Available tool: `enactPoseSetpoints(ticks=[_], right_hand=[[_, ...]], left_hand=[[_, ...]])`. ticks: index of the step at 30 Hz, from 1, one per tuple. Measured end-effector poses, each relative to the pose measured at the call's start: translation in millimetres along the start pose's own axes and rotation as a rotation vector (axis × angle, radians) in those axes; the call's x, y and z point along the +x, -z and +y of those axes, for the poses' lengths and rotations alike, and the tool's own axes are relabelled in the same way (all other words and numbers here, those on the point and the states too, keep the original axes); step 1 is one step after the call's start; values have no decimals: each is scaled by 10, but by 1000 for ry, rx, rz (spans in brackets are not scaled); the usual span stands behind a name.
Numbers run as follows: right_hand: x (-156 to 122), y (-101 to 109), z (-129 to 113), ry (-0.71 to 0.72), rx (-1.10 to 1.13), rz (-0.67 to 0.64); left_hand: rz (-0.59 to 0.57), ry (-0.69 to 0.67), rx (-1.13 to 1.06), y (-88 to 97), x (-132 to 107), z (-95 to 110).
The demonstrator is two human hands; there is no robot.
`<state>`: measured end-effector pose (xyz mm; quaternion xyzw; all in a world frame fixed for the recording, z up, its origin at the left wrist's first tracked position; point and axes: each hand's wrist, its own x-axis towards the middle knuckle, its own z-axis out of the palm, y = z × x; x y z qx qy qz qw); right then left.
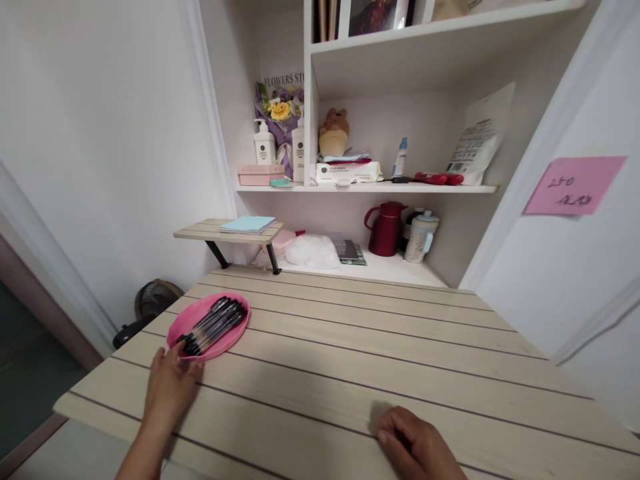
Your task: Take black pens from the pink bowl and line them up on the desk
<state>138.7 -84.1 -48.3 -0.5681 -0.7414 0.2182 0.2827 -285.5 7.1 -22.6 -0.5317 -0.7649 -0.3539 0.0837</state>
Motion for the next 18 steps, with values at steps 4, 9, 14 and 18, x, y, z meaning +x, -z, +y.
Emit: enactPoseSetpoints(ticks=[4,9,14,18], right_hand=[[-48,104,24,-12,-8,243],[-44,292,-88,7,-334,663],[90,557,-421,24,-557,752],[266,835,-515,5,-625,764]], left_hand=[[174,-304,19,75,-264,373],[-50,-689,-229,162,-786,1285],[-66,-694,-217,214,-816,1908],[-57,-650,-108,222,-578,2055]])
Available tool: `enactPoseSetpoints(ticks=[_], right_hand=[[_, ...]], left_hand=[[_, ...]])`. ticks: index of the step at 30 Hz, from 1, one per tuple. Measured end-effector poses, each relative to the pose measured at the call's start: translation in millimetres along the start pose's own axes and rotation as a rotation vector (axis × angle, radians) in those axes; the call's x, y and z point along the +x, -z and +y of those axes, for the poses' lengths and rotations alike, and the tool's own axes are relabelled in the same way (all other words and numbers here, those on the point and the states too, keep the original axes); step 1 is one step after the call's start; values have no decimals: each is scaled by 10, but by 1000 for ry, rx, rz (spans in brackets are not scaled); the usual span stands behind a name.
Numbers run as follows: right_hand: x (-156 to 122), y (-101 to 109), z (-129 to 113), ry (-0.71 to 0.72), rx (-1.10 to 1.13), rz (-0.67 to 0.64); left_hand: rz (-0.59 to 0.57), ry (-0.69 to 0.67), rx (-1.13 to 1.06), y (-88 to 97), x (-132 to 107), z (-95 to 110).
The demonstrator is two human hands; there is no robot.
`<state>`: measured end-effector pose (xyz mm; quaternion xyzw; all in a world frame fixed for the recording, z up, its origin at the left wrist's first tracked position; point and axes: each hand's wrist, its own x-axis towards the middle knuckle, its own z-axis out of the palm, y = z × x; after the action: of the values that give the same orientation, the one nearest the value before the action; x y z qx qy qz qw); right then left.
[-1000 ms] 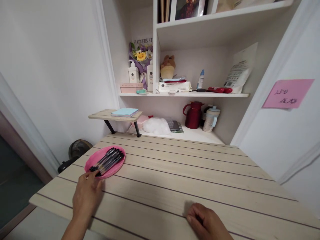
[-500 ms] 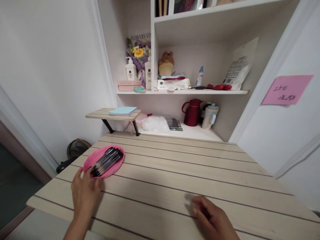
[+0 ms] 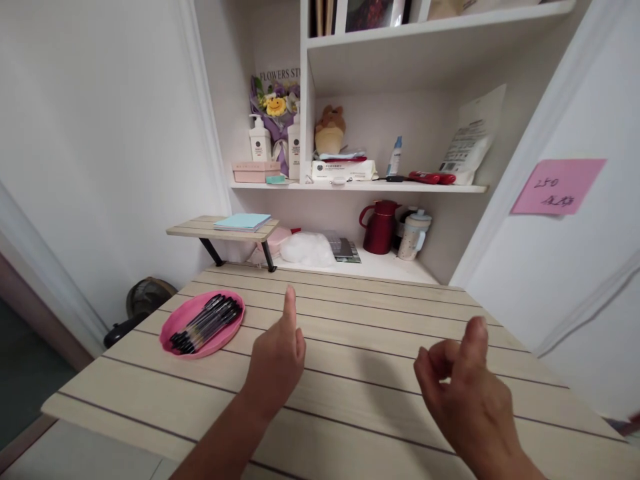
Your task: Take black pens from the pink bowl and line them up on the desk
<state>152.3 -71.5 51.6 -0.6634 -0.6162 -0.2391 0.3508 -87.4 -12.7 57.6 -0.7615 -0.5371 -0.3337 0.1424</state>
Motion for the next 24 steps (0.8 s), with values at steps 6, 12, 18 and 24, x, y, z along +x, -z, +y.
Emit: enactPoseSetpoints(ticks=[6,12,18,24], right_hand=[[373,-153,239,-6,-123,40],[532,-379,295,6,-125,0],[616,-492,289,-19,-88,55],[578,-583,283,-6,-72,58]], left_hand=[[-130,123,89,-51,329,-141],[-190,137,107,-206,512,-177],[-193,192,91,-292,623,-180],[-205,172,31,-398,613,-206]])
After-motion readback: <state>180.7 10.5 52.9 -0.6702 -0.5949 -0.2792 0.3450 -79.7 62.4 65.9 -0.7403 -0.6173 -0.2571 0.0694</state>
